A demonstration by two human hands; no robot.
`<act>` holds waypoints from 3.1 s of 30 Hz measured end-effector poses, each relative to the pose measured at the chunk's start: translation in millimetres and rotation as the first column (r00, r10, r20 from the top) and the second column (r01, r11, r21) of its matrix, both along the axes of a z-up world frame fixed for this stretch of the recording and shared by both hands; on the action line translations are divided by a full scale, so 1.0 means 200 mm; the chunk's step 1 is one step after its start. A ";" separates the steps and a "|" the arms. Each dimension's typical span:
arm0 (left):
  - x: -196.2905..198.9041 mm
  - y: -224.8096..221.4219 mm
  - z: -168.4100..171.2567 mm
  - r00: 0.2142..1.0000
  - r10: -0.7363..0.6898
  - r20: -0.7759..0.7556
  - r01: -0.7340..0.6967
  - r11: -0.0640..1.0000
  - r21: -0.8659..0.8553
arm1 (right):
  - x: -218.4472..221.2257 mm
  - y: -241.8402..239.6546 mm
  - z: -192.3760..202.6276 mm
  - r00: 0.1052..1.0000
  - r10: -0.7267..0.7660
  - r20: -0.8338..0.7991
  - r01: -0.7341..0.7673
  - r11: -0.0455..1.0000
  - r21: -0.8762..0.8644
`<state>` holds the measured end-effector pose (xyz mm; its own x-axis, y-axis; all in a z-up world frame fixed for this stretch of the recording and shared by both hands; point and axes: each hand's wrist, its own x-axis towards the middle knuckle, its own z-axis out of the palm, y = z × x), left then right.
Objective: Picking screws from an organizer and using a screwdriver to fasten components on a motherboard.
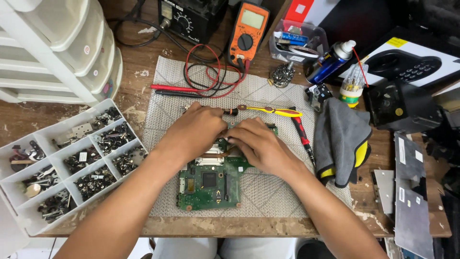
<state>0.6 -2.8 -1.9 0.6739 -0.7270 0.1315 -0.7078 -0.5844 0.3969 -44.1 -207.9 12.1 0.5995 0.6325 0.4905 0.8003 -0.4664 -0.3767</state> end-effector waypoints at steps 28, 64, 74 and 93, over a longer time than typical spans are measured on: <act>0.00 0.01 -0.01 1.000 0.010 0.000 -0.010 1.000 0.029 | 0.01 -0.05 0.02 0.994 -0.041 -0.104 0.041 0.999 -0.003; -0.02 0.02 0.12 0.996 -0.006 -0.089 0.013 0.997 0.082 | 0.00 -0.10 -0.04 0.998 -0.052 -0.046 0.054 0.998 0.045; -0.02 -0.01 0.11 0.993 -0.028 -0.117 0.033 0.998 0.044 | -0.05 -0.12 0.04 0.989 -0.062 -0.136 0.059 0.998 -0.027; 0.00 -0.01 0.10 0.995 -0.044 -0.087 0.045 0.999 0.009 | -0.08 -0.07 0.12 0.998 0.045 0.037 -0.041 0.993 -0.107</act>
<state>-0.3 -5.6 18.0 0.6492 -0.7578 0.0656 -0.6966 -0.5577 0.4514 -60.8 -222.2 35.7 0.5525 0.7069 0.4418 0.8335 -0.4671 -0.2950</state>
